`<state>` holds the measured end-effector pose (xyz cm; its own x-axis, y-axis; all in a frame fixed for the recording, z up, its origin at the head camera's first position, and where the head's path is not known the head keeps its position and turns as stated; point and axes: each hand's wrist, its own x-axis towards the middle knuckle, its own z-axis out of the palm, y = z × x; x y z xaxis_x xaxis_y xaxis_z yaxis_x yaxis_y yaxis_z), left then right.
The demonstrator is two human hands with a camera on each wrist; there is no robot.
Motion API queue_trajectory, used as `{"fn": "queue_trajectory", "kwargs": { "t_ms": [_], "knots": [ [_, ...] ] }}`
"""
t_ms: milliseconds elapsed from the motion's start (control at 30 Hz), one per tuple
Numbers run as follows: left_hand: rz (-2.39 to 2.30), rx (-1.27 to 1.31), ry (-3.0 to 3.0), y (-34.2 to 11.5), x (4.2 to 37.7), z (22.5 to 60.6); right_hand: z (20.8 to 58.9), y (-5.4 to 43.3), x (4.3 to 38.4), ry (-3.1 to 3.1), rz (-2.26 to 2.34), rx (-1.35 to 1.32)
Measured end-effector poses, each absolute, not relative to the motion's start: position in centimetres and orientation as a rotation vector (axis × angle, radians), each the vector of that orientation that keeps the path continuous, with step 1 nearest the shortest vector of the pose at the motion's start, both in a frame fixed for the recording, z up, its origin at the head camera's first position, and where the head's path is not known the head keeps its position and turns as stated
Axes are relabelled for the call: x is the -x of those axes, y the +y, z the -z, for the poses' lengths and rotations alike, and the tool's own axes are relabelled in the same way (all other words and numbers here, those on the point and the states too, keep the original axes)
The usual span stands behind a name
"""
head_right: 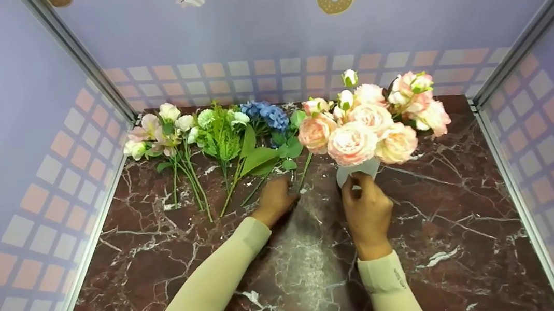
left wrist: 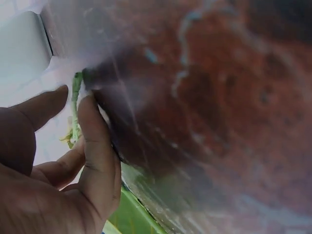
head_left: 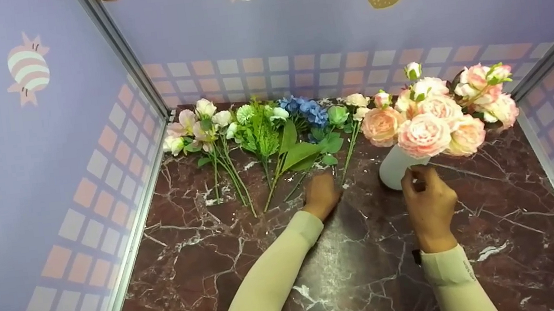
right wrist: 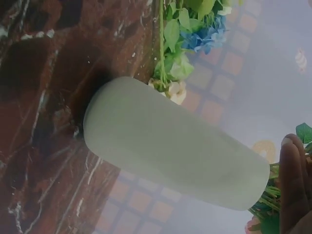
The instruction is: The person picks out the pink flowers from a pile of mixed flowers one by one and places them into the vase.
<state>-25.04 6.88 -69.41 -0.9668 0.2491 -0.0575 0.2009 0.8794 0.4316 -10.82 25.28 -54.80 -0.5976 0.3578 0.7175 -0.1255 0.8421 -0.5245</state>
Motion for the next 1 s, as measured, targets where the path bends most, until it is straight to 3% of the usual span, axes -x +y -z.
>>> {"fn": "queue_trajectory", "kwargs": {
  "t_ms": [1000],
  "knots": [
    [-0.690, -0.257, 2.846, 7.2, 28.2, 69.2, 57.1, 24.8, 9.7, -2.253, -0.752, 0.099]
  ]
}}
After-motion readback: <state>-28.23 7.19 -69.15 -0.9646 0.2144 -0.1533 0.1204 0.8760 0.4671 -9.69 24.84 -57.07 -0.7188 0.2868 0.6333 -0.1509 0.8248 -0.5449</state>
